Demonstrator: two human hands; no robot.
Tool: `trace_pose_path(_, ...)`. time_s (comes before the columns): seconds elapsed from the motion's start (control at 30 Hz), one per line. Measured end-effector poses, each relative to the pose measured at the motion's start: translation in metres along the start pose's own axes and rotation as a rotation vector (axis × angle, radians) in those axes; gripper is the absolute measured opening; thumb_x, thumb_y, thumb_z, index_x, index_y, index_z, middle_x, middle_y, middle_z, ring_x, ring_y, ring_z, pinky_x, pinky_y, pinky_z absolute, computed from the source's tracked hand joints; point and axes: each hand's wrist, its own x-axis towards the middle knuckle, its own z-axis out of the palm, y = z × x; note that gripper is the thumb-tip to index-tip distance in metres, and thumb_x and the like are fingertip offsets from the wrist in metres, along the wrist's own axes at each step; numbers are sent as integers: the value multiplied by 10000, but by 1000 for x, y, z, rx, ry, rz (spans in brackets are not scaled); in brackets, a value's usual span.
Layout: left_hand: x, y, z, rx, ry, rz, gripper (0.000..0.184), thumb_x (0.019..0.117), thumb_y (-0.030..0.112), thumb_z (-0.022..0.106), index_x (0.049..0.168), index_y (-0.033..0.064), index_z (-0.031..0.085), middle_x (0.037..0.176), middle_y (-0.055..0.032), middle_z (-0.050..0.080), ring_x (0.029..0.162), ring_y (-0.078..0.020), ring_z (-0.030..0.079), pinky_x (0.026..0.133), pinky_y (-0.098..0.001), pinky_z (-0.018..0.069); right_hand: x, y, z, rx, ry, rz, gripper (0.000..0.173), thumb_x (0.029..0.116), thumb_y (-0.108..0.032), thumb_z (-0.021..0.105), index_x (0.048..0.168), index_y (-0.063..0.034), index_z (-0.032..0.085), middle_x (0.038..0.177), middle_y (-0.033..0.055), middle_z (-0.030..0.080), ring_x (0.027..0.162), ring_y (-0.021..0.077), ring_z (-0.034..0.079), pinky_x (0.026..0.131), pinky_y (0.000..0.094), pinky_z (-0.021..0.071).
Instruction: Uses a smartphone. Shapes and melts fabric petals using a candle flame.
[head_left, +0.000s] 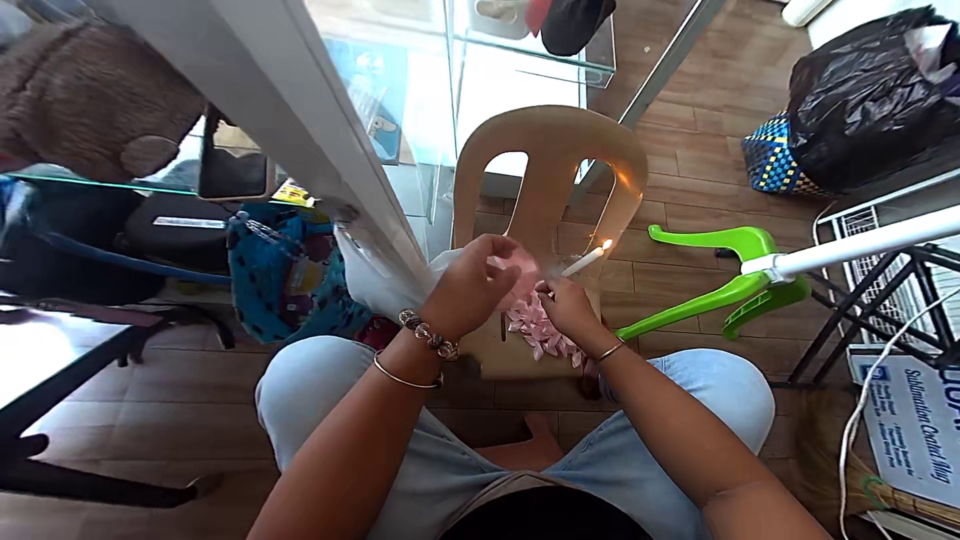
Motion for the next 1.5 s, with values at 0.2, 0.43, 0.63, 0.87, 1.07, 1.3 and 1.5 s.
trace_pose_path(0.2, -2, -1, -10, -122, 100, 71, 265, 1022, 114, 609, 1274, 32, 604, 1228, -105, 649, 897, -112, 672, 811, -293, 568, 30, -15, 42, -63, 64, 8, 295, 1011, -154, 624, 1240, 30, 651, 1254, 267, 628, 1165, 459, 602, 974, 626, 475)
trace_pose_path(0.43, -5, -3, -18, -180, 113, 51, 256, 1023, 91, 597, 1268, 18, 594, 1190, -104, 644, 828, -82, 651, 766, -259, 556, 43, -15, 53, 2, 47, 138, 323, 1016, -149, 610, 1286, 25, 587, 1127, 280, 666, 1064, 466, 646, 898, 645, 501)
trace_pose_path(0.63, -9, -1, -20, -139, 61, 32, 258, 1031, 108, 600, 1273, 18, 594, 1198, -112, 639, 847, -99, 644, 778, -273, 549, 31, -21, 25, 113, 69, 142, 243, 1033, -176, 615, 1134, 32, 687, 1049, 242, 686, 963, 400, 659, 869, 606, 497)
trace_pose_path(0.87, -2, -22, 7, 468, 144, 406, 252, 945, 22, 671, 1196, 32, 683, 1212, -164, 664, 1059, -340, 666, 879, -531, 558, 7, -29, -22, 580, -55, 246, 227, 1037, -158, 612, 1187, 11, 619, 1012, 125, 660, 797, 160, 639, 729, 334, 546)
trace_pose_path(1.07, 10, -33, 38, 852, 63, 693, 269, 946, 108, 709, 1212, 143, 722, 1235, -81, 692, 1208, -319, 627, 927, -520, 533, -36, -27, -61, 882, -296, 213, 109, 1022, -96, 600, 1102, -33, 639, 869, 36, 680, 706, 84, 636, 613, 222, 520)
trace_pose_path(1.3, 15, -29, 55, 892, 94, 776, 211, 953, 35, 657, 1147, 61, 736, 1013, -116, 739, 979, -316, 710, 818, -498, 553, -46, -13, -81, 1025, -295, 184, 63, 1019, -103, 611, 1028, -56, 653, 837, 19, 665, 670, 67, 617, 595, 208, 519)
trace_pose_path(1.5, 23, -27, 71, 925, 118, 736, 272, 941, 41, 655, 1209, 29, 705, 1073, -141, 733, 969, -335, 714, 785, -505, 560, -51, -6, -88, 1070, -273, 238, 49, 1008, -107, 631, 1041, -72, 642, 868, 16, 665, 695, 68, 622, 595, 206, 521)
